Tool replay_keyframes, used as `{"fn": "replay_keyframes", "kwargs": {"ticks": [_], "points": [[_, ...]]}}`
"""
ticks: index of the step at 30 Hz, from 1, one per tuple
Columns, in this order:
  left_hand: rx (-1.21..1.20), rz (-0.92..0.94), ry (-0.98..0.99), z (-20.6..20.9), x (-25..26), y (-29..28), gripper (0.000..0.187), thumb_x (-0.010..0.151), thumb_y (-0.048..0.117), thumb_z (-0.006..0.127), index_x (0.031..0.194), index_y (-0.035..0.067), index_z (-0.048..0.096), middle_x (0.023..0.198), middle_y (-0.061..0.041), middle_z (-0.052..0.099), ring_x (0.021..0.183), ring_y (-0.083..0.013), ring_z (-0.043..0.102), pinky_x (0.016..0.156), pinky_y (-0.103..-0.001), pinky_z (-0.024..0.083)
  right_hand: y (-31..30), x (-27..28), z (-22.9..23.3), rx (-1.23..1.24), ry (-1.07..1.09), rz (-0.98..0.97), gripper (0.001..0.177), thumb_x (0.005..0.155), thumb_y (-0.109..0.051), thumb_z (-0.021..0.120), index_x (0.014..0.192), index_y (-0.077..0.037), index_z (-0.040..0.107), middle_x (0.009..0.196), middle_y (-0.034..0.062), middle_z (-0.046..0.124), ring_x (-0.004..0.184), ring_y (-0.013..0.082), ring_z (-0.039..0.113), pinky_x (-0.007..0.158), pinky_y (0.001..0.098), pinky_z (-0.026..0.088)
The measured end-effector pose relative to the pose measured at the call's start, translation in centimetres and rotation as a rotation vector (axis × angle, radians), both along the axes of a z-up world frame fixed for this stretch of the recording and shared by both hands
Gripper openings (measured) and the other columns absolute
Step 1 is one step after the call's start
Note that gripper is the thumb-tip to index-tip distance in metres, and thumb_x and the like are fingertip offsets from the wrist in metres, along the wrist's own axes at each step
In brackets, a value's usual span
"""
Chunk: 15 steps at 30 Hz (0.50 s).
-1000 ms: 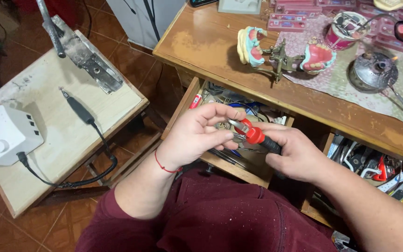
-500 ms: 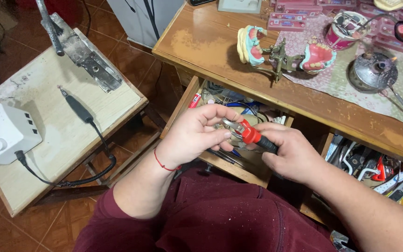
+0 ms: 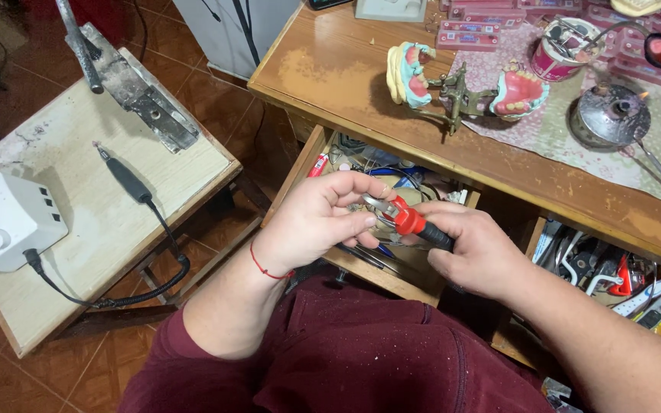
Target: The person works on a dental model mounted on an articulator, using a metal tool to scrape and shape the pink and blue material. They then open a drawer, retrieve a red-handled tool, and use it to cut a small metal wire before manipulating the wire with pliers.
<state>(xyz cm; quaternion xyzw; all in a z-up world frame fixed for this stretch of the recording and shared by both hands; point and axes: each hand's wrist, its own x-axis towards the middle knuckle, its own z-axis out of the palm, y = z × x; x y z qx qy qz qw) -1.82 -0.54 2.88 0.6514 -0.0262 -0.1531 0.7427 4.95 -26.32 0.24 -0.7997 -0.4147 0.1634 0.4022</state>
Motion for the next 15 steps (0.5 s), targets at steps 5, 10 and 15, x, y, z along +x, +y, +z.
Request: {"fn": "replay_keyframes", "kwargs": {"ticks": [5,10,15], "points": [[-0.005,-0.009,0.008,-0.02,0.04,0.04,0.035,0.097,0.003,0.061,0.132,-0.001,0.060,0.113,-0.009,0.074,0.081,-0.0121,0.075,0.065,-0.019,0.056,0.01,0.03,0.10,-0.017,0.016,-0.007,0.037,0.065,0.002,0.067,0.099,-0.008,0.075,0.116,0.0072,0.073,0.109,0.0262,0.072,0.099,0.0373,0.055],[0.006,-0.008,0.022,0.39,0.08,-0.13,0.036,0.095,0.002,0.060,0.131,0.000,0.060,0.114,-0.008,0.074,0.080,-0.0117,0.075,0.065,-0.020,0.056,-0.06,0.03,0.13,-0.008,0.027,-0.002,0.038,0.065,0.002,0.068,0.101,-0.008,0.075,0.117,0.0071,0.072,0.109,0.0261,0.072,0.098,0.0375,0.055],[0.008,-0.001,0.023,0.45,0.03,-0.17,0.035,0.095,0.002,0.060,0.130,0.000,0.060,0.113,-0.008,0.075,0.078,-0.0111,0.075,0.064,-0.020,0.056,0.04,0.04,0.23,-0.017,0.054,0.000,0.037,0.065,0.002,0.068,0.101,-0.008,0.075,0.116,0.0067,0.073,0.108,0.0255,0.072,0.098,0.0371,0.055]]}}
